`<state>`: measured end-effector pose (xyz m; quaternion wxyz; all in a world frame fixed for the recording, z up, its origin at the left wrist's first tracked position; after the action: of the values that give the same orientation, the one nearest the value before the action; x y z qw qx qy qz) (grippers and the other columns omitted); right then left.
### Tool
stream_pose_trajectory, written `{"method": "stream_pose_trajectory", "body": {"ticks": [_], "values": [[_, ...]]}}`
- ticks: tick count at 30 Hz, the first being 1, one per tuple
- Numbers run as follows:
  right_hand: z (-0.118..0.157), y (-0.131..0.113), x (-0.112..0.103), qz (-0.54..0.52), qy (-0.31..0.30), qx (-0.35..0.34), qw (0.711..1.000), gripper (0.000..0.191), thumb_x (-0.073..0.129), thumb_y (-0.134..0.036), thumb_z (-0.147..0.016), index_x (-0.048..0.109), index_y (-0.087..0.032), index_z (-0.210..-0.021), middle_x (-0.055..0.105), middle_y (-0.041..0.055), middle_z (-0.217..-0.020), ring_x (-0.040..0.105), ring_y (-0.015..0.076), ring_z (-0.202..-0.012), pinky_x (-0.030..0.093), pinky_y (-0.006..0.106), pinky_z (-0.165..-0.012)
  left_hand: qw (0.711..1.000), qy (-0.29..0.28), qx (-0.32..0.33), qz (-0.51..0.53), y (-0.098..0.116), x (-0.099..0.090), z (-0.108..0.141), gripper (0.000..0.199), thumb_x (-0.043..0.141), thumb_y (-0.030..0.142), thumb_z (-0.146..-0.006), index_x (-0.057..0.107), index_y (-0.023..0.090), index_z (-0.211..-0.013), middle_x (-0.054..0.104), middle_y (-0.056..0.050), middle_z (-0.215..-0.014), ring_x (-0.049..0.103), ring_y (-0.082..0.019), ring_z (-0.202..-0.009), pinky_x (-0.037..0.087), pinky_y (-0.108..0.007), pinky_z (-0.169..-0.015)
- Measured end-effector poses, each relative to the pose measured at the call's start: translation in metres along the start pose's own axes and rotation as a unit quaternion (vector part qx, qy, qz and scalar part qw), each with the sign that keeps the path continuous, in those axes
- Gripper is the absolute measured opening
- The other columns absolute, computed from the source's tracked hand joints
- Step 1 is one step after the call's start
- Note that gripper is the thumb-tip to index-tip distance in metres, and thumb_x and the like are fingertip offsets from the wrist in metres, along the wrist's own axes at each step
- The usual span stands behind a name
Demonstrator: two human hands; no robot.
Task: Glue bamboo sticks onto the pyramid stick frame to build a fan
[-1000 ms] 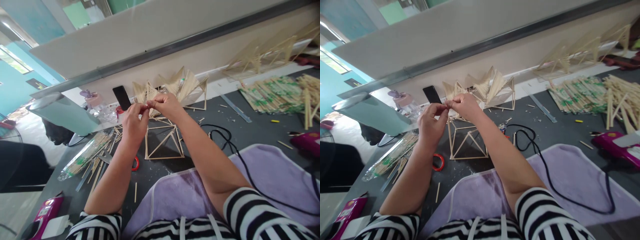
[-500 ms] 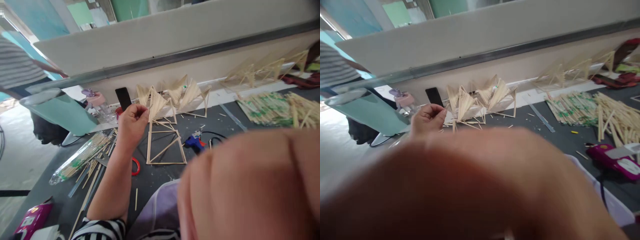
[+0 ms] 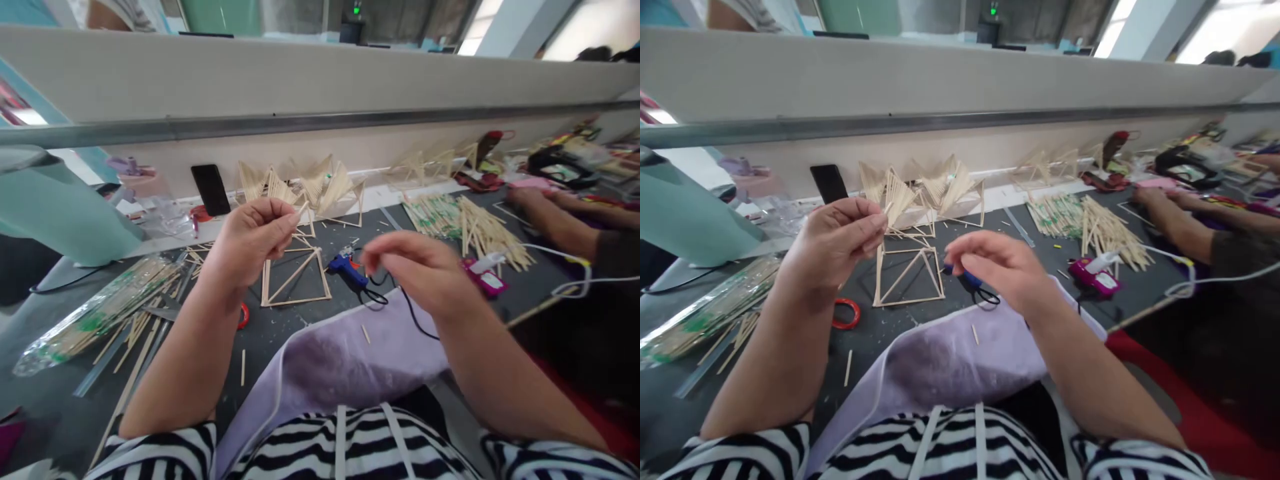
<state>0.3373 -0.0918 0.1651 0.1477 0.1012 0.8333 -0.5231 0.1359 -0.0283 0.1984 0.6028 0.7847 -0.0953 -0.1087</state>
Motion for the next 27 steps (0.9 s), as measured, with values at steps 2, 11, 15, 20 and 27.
{"method": "stream_pose_trajectory", "body": {"ticks": [2, 11, 15, 20, 27], "values": [[0.006, 0.051, -0.007, 0.054, 0.032, 0.093, 0.994, 0.017, 0.057, -0.030, -0.084, 0.070, -0.027, -0.096, 0.072, 0.0045, -0.087, 0.067, 0.0198, -0.076, 0.054, 0.037, -0.070, 0.999, -0.027, -0.017, 0.012, -0.001, 0.008, 0.002, 0.012, 0.065, 0.024, -0.076, 0.057, 0.017, -0.072, 0.043, 0.004, -0.051, 0.036, -0.004, -0.042, 0.024, -0.018, -0.038], [0.036, 0.117, 0.001, 0.242, 0.058, 0.113, 0.962, 0.026, 0.053, -0.014, -0.080, 0.069, -0.015, -0.100, 0.068, 0.0103, -0.101, 0.063, 0.0205, -0.092, 0.048, 0.036, -0.087, 0.992, -0.071, -0.107, 0.011, -0.035, 0.021, 0.022, 0.010, 0.071, 0.021, -0.072, 0.062, 0.016, -0.071, 0.047, 0.004, -0.050, 0.037, -0.004, -0.040, 0.022, -0.017, -0.037], [0.053, 0.053, 0.061, 0.181, -0.014, -0.021, 0.983, 0.021, 0.049, -0.015, -0.086, 0.067, -0.017, -0.097, 0.069, 0.0073, -0.092, 0.063, 0.0169, -0.083, 0.049, 0.030, -0.077, 0.996, -0.044, -0.074, -0.005, -0.016, -0.005, 0.033, 0.009, 0.069, 0.017, -0.077, 0.062, 0.015, -0.072, 0.049, 0.003, -0.051, 0.038, -0.005, -0.042, 0.023, -0.018, -0.038], [0.050, -0.003, 0.184, 0.093, -0.227, -0.114, 0.963, 0.025, 0.046, -0.009, -0.087, 0.065, -0.016, -0.102, 0.070, 0.0078, -0.098, 0.064, 0.0164, -0.091, 0.049, 0.029, -0.083, 1.000, 0.000, -0.028, 0.005, 0.019, -0.048, 0.043, 0.009, 0.062, 0.011, -0.084, 0.060, 0.012, -0.075, 0.055, 0.001, -0.065, 0.041, -0.003, -0.047, 0.025, -0.015, -0.040], [-0.004, -0.002, 0.330, 0.250, -0.374, -0.131, 0.883, 0.025, 0.049, -0.011, -0.084, 0.060, -0.008, -0.107, 0.067, 0.0191, -0.106, 0.065, 0.0273, -0.098, 0.051, 0.037, -0.084, 0.999, 0.045, -0.018, 0.011, 0.031, -0.074, 0.063, 0.007, 0.068, 0.011, -0.079, 0.064, 0.013, -0.074, 0.057, -0.001, -0.065, 0.041, -0.003, -0.045, 0.026, -0.016, -0.039]]}}
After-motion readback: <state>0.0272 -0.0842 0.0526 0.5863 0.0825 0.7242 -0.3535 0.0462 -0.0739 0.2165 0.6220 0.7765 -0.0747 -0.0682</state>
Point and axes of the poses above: each hand's wrist, its own z-axis away from the middle knuckle, its own x-axis out of the palm, y = z × x, the point moved 10 cm from there along -z, towards the middle knuckle
